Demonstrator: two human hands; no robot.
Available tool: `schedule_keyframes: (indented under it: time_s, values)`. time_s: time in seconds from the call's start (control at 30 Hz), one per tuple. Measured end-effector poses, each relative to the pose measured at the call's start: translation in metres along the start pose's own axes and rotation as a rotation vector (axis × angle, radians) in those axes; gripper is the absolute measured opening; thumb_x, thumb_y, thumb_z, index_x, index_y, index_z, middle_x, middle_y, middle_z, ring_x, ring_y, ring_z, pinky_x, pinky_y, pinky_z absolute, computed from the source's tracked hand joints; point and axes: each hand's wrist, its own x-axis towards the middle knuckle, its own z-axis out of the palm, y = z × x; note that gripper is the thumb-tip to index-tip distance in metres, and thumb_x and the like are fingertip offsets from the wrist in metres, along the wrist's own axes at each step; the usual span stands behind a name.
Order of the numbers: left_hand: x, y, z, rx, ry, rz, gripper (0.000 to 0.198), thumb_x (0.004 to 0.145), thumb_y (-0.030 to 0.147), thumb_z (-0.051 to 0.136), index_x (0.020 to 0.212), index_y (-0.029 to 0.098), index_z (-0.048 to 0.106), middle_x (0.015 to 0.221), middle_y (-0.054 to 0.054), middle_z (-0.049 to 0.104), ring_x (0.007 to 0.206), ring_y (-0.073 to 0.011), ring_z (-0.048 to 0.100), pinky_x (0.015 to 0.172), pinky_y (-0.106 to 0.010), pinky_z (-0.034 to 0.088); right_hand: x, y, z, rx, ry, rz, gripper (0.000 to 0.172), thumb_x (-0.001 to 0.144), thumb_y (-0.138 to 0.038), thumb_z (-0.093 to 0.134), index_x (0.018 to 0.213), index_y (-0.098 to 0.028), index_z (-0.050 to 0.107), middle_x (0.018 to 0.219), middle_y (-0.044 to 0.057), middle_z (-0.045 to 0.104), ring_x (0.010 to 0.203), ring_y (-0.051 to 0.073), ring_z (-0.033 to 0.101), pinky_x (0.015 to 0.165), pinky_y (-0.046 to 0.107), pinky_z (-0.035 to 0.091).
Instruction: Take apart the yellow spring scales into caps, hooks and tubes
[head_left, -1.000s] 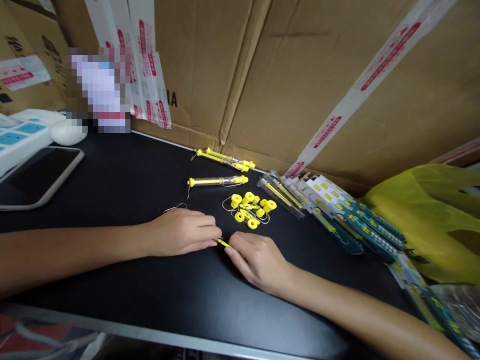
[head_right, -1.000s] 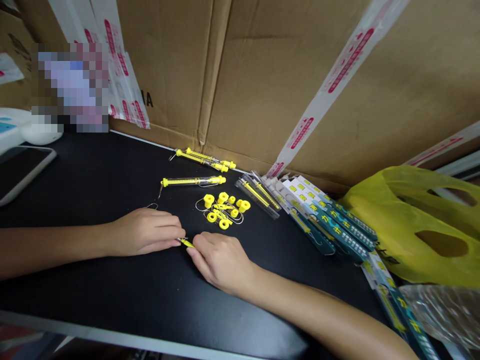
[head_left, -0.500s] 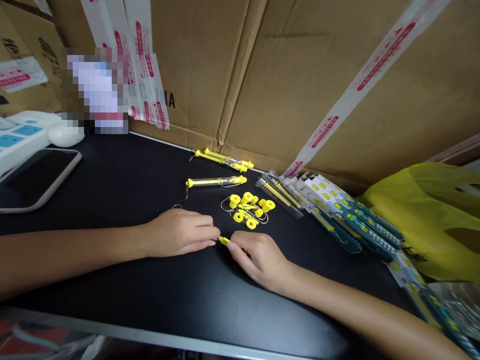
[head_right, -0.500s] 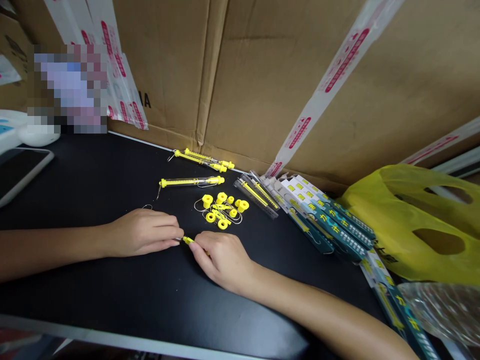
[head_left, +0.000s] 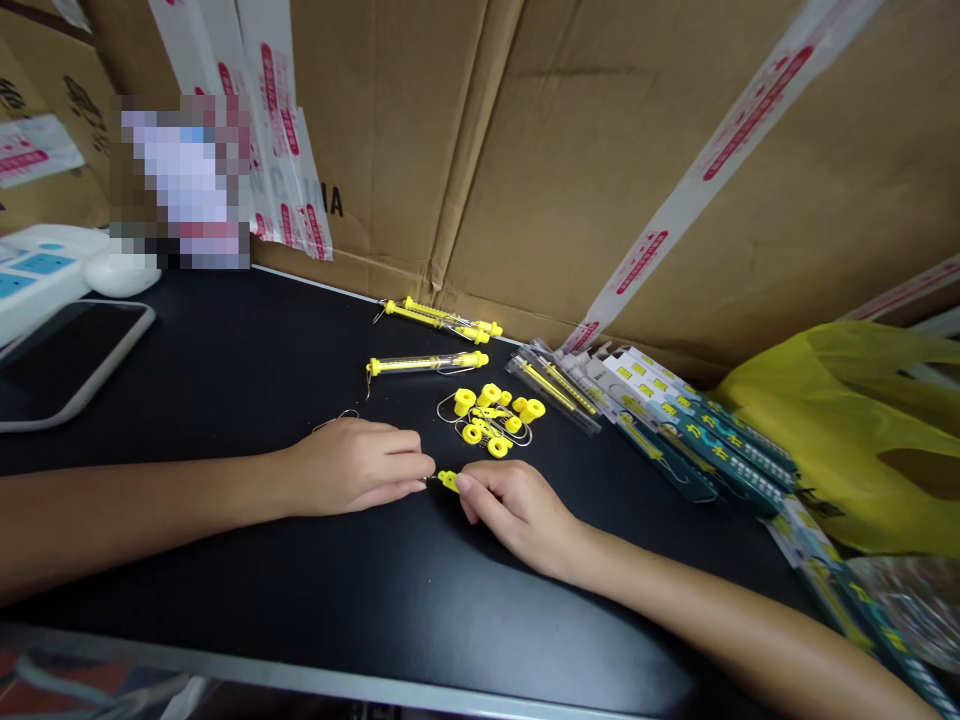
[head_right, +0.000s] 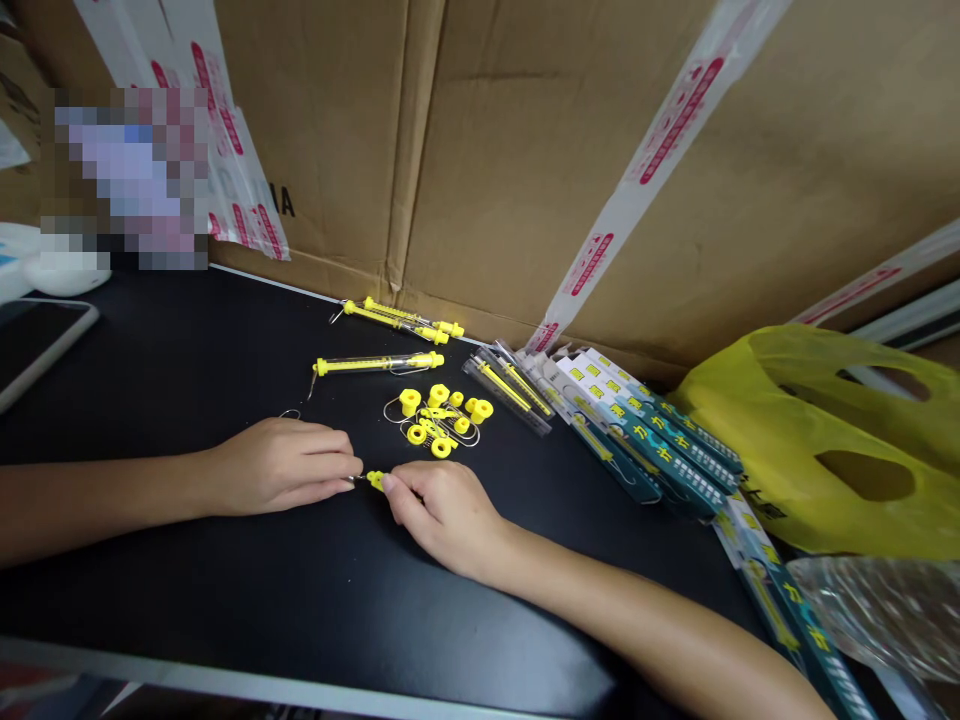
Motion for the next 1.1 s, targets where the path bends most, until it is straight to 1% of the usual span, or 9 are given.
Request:
schedule_keyframes:
  time_s: [0.13, 0.27, 0.33, 0.43, 0.5, 0.6, 0.73, 0.93, 1.1]
  values:
    - [0.0, -0.001, -0.001, 0.014, 0.025, 0.01, 0.023, 0.096, 0.029, 0.036, 0.097, 0.019, 0.058, 0.08, 0.0, 0.059, 0.071, -0.0108, 0.056, 0.063, -0.022, 0.041, 0.0, 0.0, 0.0, 0.05, 0.016, 0.034, 0.044, 0.098, -0.034, 0.029, 0.061, -0.017, 0.046, 0.056, -0.003, 0.048, 0.053, 0.009, 0.045, 0.057, 0.022, 0.034]
    - [0.0, -0.001, -0.002, -0.041, 0.051, -0.004, 0.02, 0.095, 0.028, 0.039, 0.1, 0.019, 0.057, 0.083, 0.0, 0.061, 0.073, -0.0112, 0.057, 0.066, -0.022, 0.041, -0.002, 0.0, -0.003, -0.024, 0.054, 0.011, 0.034, 0.096, -0.033, 0.034, 0.07, -0.018, 0.049, 0.061, -0.003, 0.049, 0.056, 0.009, 0.045, 0.057, 0.022, 0.034]
    - [-0.001, -0.001, -0.003, -0.076, 0.056, -0.013, 0.019, 0.095, 0.027, 0.041, 0.101, 0.019, 0.056, 0.085, 0.0, 0.061, 0.075, -0.0109, 0.057, 0.068, -0.021, 0.042, 0.0, 0.004, -0.008, -0.11, 0.133, -0.009, 0.028, 0.095, -0.031, 0.038, 0.073, -0.018, 0.049, 0.065, -0.001, 0.051, 0.058, 0.01, 0.046, 0.058, 0.022, 0.035]
    - [-0.002, -0.002, -0.003, -0.102, 0.065, -0.018, 0.018, 0.095, 0.027, 0.041, 0.102, 0.019, 0.057, 0.087, 0.0, 0.062, 0.077, -0.0107, 0.058, 0.07, -0.021, 0.042, 0.005, 0.015, -0.019, -0.367, 0.341, -0.023, 0.025, 0.093, -0.031, 0.041, 0.074, -0.018, 0.052, 0.07, 0.002, 0.053, 0.062, 0.013, 0.048, 0.06, 0.024, 0.035]
    - [-0.002, -0.001, -0.003, -0.108, 0.068, -0.017, 0.018, 0.095, 0.027, 0.041, 0.101, 0.019, 0.057, 0.087, -0.001, 0.063, 0.078, -0.0106, 0.058, 0.07, -0.021, 0.042, 0.009, 0.024, -0.026, -0.489, 0.405, -0.016, 0.023, 0.092, -0.031, 0.043, 0.077, -0.018, 0.055, 0.075, 0.003, 0.055, 0.065, 0.013, 0.051, 0.059, 0.024, 0.036]
    - [-0.001, -0.001, -0.004, -0.11, 0.073, -0.015, 0.018, 0.095, 0.027, 0.042, 0.101, 0.019, 0.057, 0.087, 0.0, 0.063, 0.077, -0.0106, 0.059, 0.07, -0.021, 0.042, 0.015, 0.036, -0.03, -0.555, 0.422, 0.009, 0.022, 0.091, -0.034, 0.047, 0.081, -0.019, 0.059, 0.079, 0.004, 0.056, 0.066, 0.014, 0.053, 0.057, 0.024, 0.037]
    - [0.0, -0.001, -0.004, -0.094, 0.095, 0.0, 0.018, 0.094, 0.027, 0.043, 0.099, 0.018, 0.057, 0.086, 0.0, 0.064, 0.075, -0.0107, 0.058, 0.068, -0.021, 0.042, 0.017, 0.044, -0.029, -0.575, 0.429, 0.024, 0.022, 0.089, -0.039, 0.051, 0.083, -0.019, 0.061, 0.081, 0.003, 0.056, 0.067, 0.014, 0.055, 0.055, 0.023, 0.037]
    - [-0.001, -0.001, -0.004, -0.092, 0.118, 0.021, 0.016, 0.094, 0.027, 0.045, 0.099, 0.018, 0.058, 0.084, -0.001, 0.065, 0.074, -0.0113, 0.057, 0.068, -0.022, 0.041, 0.018, 0.049, -0.028, -0.615, 0.445, 0.031, 0.02, 0.087, -0.038, 0.053, 0.084, -0.02, 0.061, 0.083, 0.002, 0.058, 0.068, 0.014, 0.057, 0.052, 0.022, 0.037]
    - [0.0, 0.0, -0.007, -0.057, 0.162, 0.019, 0.015, 0.092, 0.027, 0.049, 0.097, 0.019, 0.059, 0.081, -0.001, 0.066, 0.075, -0.0127, 0.056, 0.068, -0.025, 0.041, 0.018, 0.049, -0.03, -0.634, 0.466, 0.017, 0.022, 0.088, -0.04, 0.051, 0.089, -0.02, 0.061, 0.086, 0.004, 0.06, 0.071, 0.015, 0.059, 0.055, 0.023, 0.04]
